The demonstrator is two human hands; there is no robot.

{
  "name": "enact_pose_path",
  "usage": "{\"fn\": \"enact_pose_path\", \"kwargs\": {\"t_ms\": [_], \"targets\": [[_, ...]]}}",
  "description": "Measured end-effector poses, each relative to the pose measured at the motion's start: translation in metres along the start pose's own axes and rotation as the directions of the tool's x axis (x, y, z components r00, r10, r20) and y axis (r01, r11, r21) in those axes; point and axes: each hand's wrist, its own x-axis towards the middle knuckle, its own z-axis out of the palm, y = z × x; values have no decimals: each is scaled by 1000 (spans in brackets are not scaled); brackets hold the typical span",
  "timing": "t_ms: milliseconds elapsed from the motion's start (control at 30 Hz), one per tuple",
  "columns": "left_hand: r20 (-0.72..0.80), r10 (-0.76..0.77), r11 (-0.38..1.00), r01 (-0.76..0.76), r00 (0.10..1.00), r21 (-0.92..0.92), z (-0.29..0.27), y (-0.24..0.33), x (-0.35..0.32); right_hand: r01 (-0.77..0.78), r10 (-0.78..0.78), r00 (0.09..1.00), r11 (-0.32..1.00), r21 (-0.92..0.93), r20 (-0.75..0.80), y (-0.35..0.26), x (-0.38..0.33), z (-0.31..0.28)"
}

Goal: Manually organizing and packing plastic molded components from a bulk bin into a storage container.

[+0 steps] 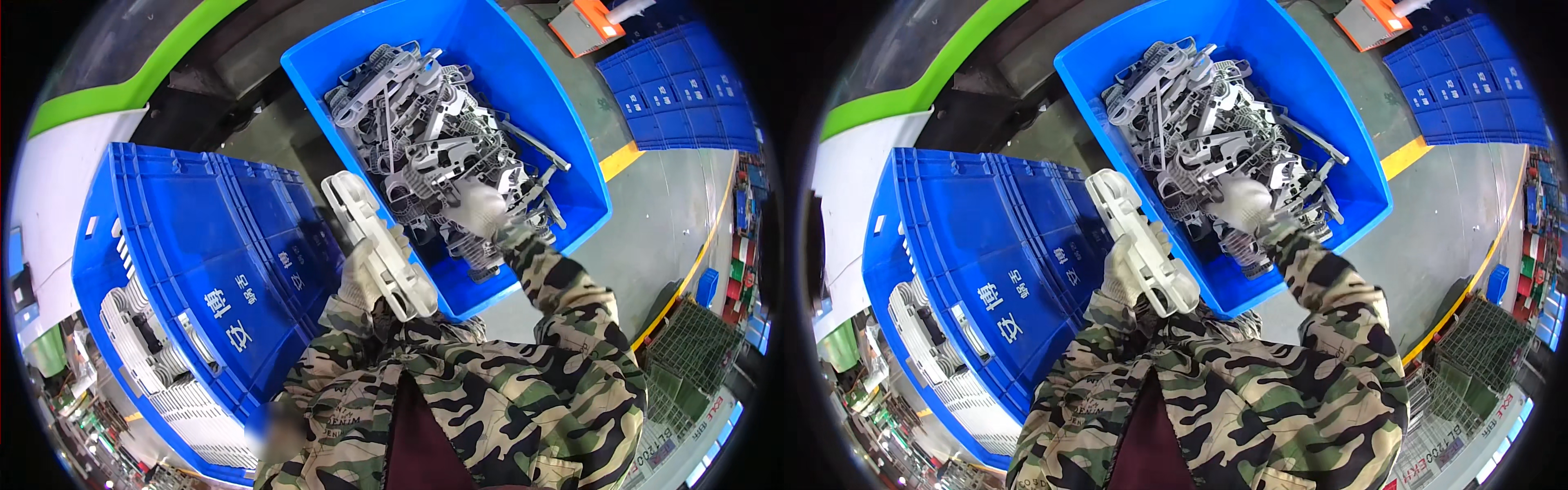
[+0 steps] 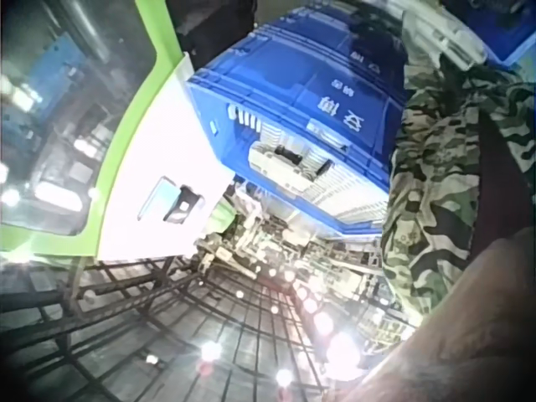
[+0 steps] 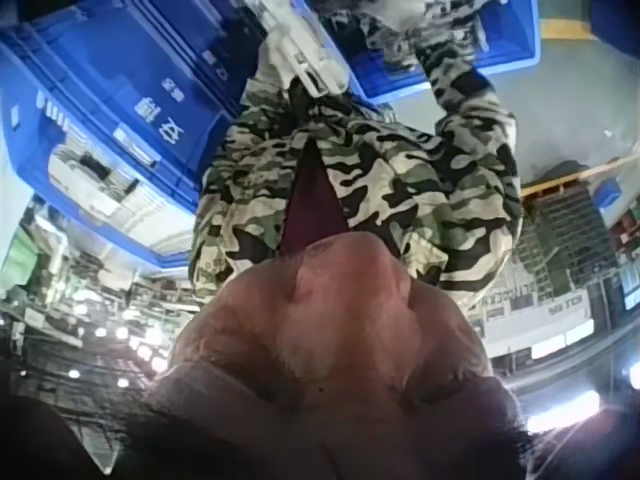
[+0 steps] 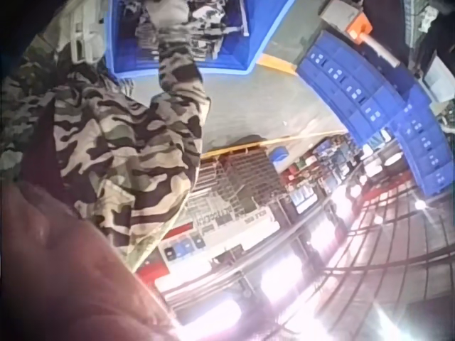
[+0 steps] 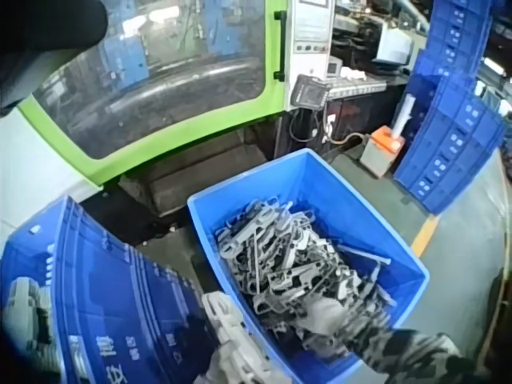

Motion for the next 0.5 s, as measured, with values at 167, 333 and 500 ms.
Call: {"fn": "enact_pose_path", "kwargs": {"t_ms": [167,333,500], "targets": [[108,-66,989,51,992,140,12,-10,25,-128,193,977,877,463,-96,-66,-59,-1],[250,-157,955,83,956,283,22,-15,15,83,52,956,897,434,-290,-74,-105,17],[350,-131,980,69,928,186,7,-33,1,73,59,973,842,535,-225,-74,-136,0]]}}
